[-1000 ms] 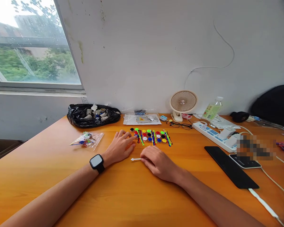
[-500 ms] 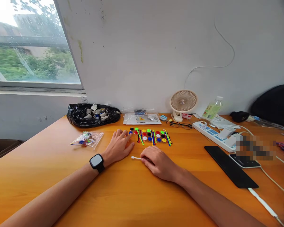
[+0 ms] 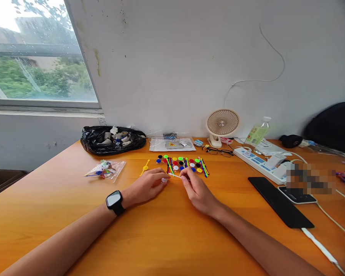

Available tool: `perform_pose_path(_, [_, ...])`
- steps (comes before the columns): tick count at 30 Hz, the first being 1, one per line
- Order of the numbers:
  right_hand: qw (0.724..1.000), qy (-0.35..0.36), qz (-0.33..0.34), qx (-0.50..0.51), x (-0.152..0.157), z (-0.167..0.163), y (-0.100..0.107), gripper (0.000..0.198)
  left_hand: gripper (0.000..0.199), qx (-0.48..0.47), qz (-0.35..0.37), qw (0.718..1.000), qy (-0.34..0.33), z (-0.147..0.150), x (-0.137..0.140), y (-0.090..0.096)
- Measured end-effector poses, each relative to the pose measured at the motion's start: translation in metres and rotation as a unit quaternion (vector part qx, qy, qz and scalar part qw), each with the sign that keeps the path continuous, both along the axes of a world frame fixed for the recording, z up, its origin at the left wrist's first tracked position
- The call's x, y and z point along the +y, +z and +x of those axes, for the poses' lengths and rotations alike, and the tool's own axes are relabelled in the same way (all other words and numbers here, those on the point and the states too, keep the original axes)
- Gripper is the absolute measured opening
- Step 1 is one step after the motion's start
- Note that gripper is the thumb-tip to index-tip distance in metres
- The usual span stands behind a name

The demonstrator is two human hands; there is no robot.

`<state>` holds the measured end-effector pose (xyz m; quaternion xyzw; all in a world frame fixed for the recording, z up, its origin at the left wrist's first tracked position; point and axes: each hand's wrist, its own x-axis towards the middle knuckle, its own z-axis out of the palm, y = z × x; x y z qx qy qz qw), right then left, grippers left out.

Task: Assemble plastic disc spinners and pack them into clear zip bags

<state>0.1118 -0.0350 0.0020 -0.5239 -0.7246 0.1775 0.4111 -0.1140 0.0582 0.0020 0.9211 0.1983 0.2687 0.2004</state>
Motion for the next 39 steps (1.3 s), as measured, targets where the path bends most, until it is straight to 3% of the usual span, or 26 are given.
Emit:
perform_pose_path(5, [0.996,-0.011,-0.033,0.081,-0.001,0.003,0.01,0.019,0.033,-0.032,-0.093,0.995,0.01,0.011,-0.018,-0.002])
perform_pose_path(11, [0.994,0.052,-0.052,0.083,-0.005,0.002,0.028,0.022,0.023,-0.034,-0.224,0.974,0.013,0.019,-0.025,-0.012])
perform_pose_path(18, [0.986,0.077,-0.087,0.116,-0.018,-0.004,0.014,0.017,0.033,-0.14,-0.373,0.917,-0.012,0.018,-0.04,-0.018])
perform_pose_path(26, [0.994,0.075,-0.05,0.066,-0.027,-0.007,0.006,0.008,0.026,-0.147,-0.311,0.939,-0.015,0.013,-0.047,-0.012])
perform_pose_path(33, [0.995,0.099,0.003,0.01,-0.027,-0.002,0.004,0.011,0.016,-0.127,-0.164,0.978,0.002,0.008,-0.048,-0.009])
perform_pose_path(39, [0.995,0.09,0.012,-0.027,-0.026,-0.001,0.004,0.011,0.019,-0.091,-0.085,0.992,0.008,0.005,-0.048,-0.005])
